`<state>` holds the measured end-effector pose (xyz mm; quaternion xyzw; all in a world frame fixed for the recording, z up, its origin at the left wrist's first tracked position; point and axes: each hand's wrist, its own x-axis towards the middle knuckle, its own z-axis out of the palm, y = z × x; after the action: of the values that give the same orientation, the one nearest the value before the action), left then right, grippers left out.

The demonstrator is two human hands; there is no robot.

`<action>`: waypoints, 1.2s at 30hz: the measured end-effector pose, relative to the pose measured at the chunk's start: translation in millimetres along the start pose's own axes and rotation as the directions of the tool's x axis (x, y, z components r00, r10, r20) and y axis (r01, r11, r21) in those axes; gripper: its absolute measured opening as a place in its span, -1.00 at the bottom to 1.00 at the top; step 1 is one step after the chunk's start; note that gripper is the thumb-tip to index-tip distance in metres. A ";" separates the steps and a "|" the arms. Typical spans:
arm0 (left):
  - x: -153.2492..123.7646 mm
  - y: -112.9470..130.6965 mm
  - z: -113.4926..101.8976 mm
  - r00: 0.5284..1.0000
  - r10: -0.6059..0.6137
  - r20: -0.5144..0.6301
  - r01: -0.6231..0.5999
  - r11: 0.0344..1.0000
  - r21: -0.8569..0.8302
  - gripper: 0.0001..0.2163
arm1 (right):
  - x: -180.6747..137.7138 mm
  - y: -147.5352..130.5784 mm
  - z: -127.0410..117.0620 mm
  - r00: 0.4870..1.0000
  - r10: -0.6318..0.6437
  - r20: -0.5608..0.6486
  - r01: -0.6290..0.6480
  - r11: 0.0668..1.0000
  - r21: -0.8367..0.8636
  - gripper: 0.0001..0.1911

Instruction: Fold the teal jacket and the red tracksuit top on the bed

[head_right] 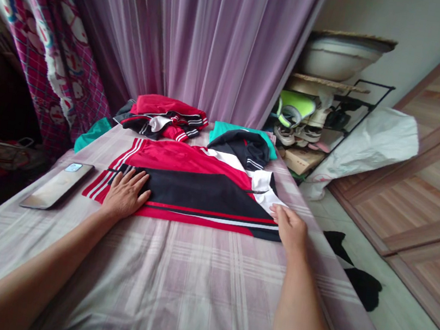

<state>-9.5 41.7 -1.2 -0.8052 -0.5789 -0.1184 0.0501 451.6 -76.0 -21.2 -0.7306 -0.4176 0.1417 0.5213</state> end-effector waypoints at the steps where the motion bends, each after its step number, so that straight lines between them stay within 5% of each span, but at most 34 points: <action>1: -0.1 0.3 -0.6 1.000 -0.001 0.002 0.001 1.000 0.005 -0.45 | 0.0 0.2 -4.8 1.000 0.005 -0.016 -0.008 0.985 -0.172 -0.54; 4: -0.3 0.7 -1.4 1.000 -0.003 0.003 0.003 1.000 0.029 -0.46 | -0.6 -4.9 -13.2 0.997 0.035 -0.066 -0.068 0.794 -0.604 -0.61; 6: -0.3 0.5 -1.1 1.000 -0.001 0.006 0.001 0.999 0.039 -0.46 | -1.7 -10.9 -14.0 0.998 0.040 -0.047 -0.062 0.692 -0.720 -0.61; 16: 1.3 -1.0 0.1 1.000 0.006 0.008 -0.006 0.999 0.036 -0.45 | -6.8 -9.8 -6.9 0.999 0.036 -0.003 -0.026 0.653 -0.757 -0.62; 20: 0.4 0.8 -1.1 1.000 0.009 -0.001 -0.009 0.999 0.041 -0.45 | -11.0 -15.0 -7.2 0.976 -0.195 -0.095 0.056 0.649 -0.759 -0.62; 23: -0.1 1.9 -2.2 1.000 0.012 0.006 -0.012 0.999 0.049 -0.45 | -18.1 -32.0 7.3 0.883 -0.450 -0.135 0.221 0.652 -0.726 -0.60; 26: -0.4 2.3 -2.7 1.000 0.012 0.017 -0.013 0.999 0.048 -0.43 | -31.4 -50.4 40.0 0.804 -0.588 0.090 0.495 0.578 -0.649 -0.58; 28: -0.6 2.4 -2.6 1.000 0.012 0.016 -0.012 0.999 0.044 -0.43 | -41.7 -57.5 64.2 0.766 -0.565 0.308 0.618 0.511 -0.598 -0.53; 31: -1.2 2.4 -2.0 1.000 0.011 0.006 -0.011 0.999 0.041 -0.43 | -52.5 -58.9 87.8 0.766 -0.380 0.518 0.642 0.478 -0.599 -0.46; 36: -1.8 2.1 -0.6 1.000 0.019 -0.005 -0.019 0.999 0.027 -0.44 | -49.7 -64.4 90.3 0.792 -0.179 0.583 0.581 0.511 -0.633 -0.41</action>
<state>-8.1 39.2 -1.0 -0.8095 -0.5728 -0.1122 0.0634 333.5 -48.7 -13.5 -0.7145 -0.6975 -0.0153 0.0525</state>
